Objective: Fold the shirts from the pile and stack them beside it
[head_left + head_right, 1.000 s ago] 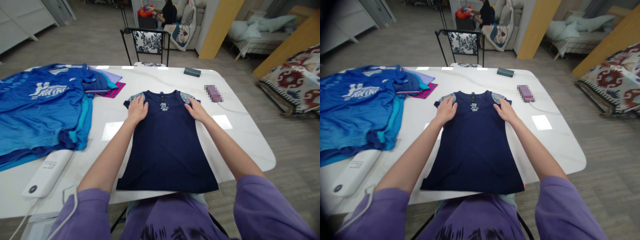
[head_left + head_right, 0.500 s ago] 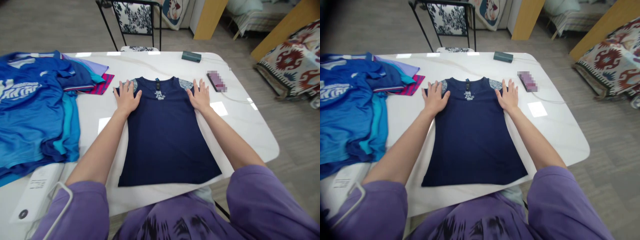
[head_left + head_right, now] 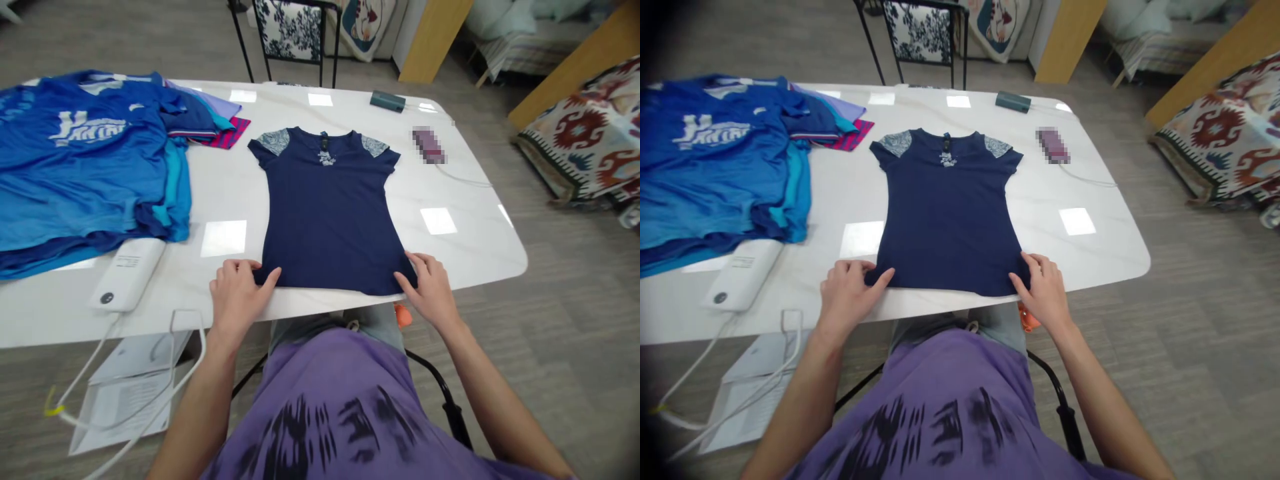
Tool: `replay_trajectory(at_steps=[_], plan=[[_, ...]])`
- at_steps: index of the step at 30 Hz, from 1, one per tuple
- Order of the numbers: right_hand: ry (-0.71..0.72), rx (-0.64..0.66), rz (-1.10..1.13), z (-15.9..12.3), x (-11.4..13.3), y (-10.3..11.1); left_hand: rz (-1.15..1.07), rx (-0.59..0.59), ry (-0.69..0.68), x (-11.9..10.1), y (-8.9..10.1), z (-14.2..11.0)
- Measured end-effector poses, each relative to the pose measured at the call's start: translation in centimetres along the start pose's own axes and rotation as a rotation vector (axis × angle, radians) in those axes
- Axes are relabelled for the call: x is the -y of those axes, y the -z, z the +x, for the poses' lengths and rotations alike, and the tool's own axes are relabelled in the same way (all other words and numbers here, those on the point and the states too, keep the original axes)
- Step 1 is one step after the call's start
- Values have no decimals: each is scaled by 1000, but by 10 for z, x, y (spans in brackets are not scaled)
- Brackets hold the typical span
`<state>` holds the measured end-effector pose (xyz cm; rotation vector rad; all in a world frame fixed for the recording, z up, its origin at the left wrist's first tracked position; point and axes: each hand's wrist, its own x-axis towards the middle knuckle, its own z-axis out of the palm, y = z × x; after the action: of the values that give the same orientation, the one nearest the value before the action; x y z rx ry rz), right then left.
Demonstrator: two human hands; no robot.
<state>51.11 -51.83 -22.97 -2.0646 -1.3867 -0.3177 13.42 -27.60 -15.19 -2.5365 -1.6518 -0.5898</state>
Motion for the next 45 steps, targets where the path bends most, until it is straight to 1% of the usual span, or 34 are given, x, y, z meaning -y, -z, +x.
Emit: replay_trajectory(at_steps=[2,4,6,9,12,13,14,16,18,19,20,21,23,24,25,26,28,30,31,33,34,36,38,40,42,44,45], plan=[[-78,-37,-17,-4,-14,-1,-67,62,-19,2,2,-8],[-109,-42,-9,-3,-25,-4,-171,118,0,0,5,-9],[-106,-18,43,-1,-33,-6,-277,116,44,-5,8,-8],[-90,57,177,4,-40,-8,-423,58,83,-9,20,-10],[-68,131,334,8,-44,-5,-552,104,104,-7,40,-13],[-62,134,376,9,-46,-2,-539,118,116,-5,46,-15],[-58,131,404,10,-47,1,-476,119,135,-1,52,-16],[-50,121,398,9,-49,6,-229,104,215,7,58,-17],[-16,101,323,7,-47,10,-3,101,312,14,55,-18],[14,81,277,6,-44,11,44,89,330,17,51,-18],[50,57,239,5,-39,12,43,60,301,18,46,-18],[90,37,214,5,-33,11,6,8,223,17,40,-18],[177,41,202,3,-23,7,-106,-100,-40,12,26,-18],[218,62,200,2,-19,4,-150,-122,-185,9,20,-18],[252,86,194,1,-17,1,-172,-114,-307,6,13,-19],[275,112,182,0,-17,-1,-174,-82,-392,3,7,-20],[296,155,152,-1,-21,-2,-141,5,-469,0,-5,-27],[304,191,123,4,-25,3,-119,55,-478,-1,-13,-39],[311,206,111,10,-23,9,-124,58,-474,0,-16,-45],[329,235,111,33,-9,21,-149,13,-420,1,-15,-57],[336,250,128,50,5,26,-159,-22,-363,2,-13,-61],[347,282,180,99,45,30,-167,-83,-218,6,-5,-64],[370,308,213,162,98,20,-165,-105,-103,13,3,-62],[415,327,215,234,154,-6,-168,-95,-54,22,8,-58],[417,353,203,307,208,-42,-183,-82,-40,29,10,-55],[350,350,162,372,252,-81,-210,-70,-41,34,9,-55],[298,334,137,400,270,-100,-224,-66,-41,35,8,-56]])
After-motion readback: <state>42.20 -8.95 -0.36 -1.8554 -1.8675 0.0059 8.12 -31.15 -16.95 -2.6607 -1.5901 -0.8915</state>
